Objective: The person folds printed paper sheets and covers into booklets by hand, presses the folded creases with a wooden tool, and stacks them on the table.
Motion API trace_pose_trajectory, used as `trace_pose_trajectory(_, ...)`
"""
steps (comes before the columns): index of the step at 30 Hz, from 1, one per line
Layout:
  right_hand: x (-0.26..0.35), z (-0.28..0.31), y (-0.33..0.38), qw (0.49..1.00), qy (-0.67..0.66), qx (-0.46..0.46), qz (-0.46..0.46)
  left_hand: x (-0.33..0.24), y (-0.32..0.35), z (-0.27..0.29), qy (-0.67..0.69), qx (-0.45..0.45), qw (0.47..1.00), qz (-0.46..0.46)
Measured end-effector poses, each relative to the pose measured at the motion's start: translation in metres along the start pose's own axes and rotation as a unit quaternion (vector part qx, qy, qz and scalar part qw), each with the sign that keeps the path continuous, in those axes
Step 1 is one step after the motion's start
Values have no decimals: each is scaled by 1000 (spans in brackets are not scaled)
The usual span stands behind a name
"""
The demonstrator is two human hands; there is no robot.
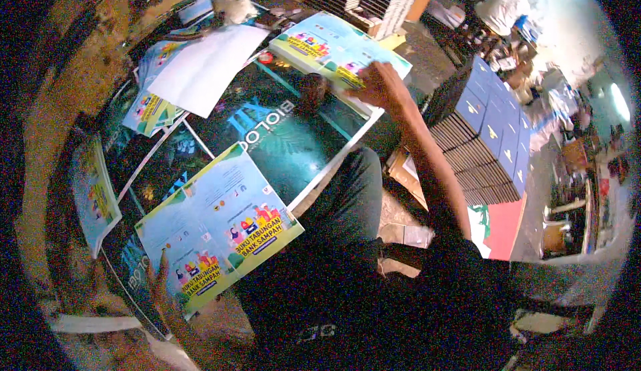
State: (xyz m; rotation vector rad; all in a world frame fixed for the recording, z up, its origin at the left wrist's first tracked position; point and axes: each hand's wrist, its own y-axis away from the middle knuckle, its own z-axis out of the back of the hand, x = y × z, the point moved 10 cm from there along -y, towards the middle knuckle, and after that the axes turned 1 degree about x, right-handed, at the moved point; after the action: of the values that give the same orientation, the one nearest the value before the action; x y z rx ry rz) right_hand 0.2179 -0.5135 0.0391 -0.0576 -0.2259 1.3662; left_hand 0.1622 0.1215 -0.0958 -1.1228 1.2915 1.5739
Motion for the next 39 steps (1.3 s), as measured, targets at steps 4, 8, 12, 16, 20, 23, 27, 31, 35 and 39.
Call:
trace_pose_trajectory(4, 5, -16, 3, 999, -47, 1, 7, -13, 13, -1, -2, -23, 1000, -4)
trace_pose_trajectory(8, 6, -12, -9, 995, 28, 3, 91, -11, 12, -6, -17, 4, 1000, -4)
trace_pose_trajectory(12, -7, -20, -17, 995, -49, 70, 52, -58, 39, -41, 80, 29, 993, -85)
trace_pose_trajectory(16, -37, -30, -24, 952, -291, 71, 56, -31, 20, -17, 57, 43, 997, -43)
trace_pose_trajectory(20, -18, 77, -11, 983, 120, -133, -26, 14, 4, 15, 62, -21, 998, 12)
trace_pose_trajectory(23, 70, 150, 57, 950, 42, -281, 129, 19, 9, 22, 58, -30, 998, -4)
trace_pose_trajectory(27, 185, 126, 121, 976, -6, -169, 140, 3, 13, 2, 77, -33, 993, 78)
trace_pose_trajectory(31, 280, 28, 193, 894, -133, -7, 427, 37, -4, 58, 54, -34, 993, -99)
trace_pose_trajectory(35, 289, -37, 235, 878, -75, 65, 469, -17, -12, 5, -24, 17, 999, -29)
trace_pose_trajectory(39, 274, -42, 210, 857, -216, 207, 420, -32, 9, 7, -120, -67, 990, -21)
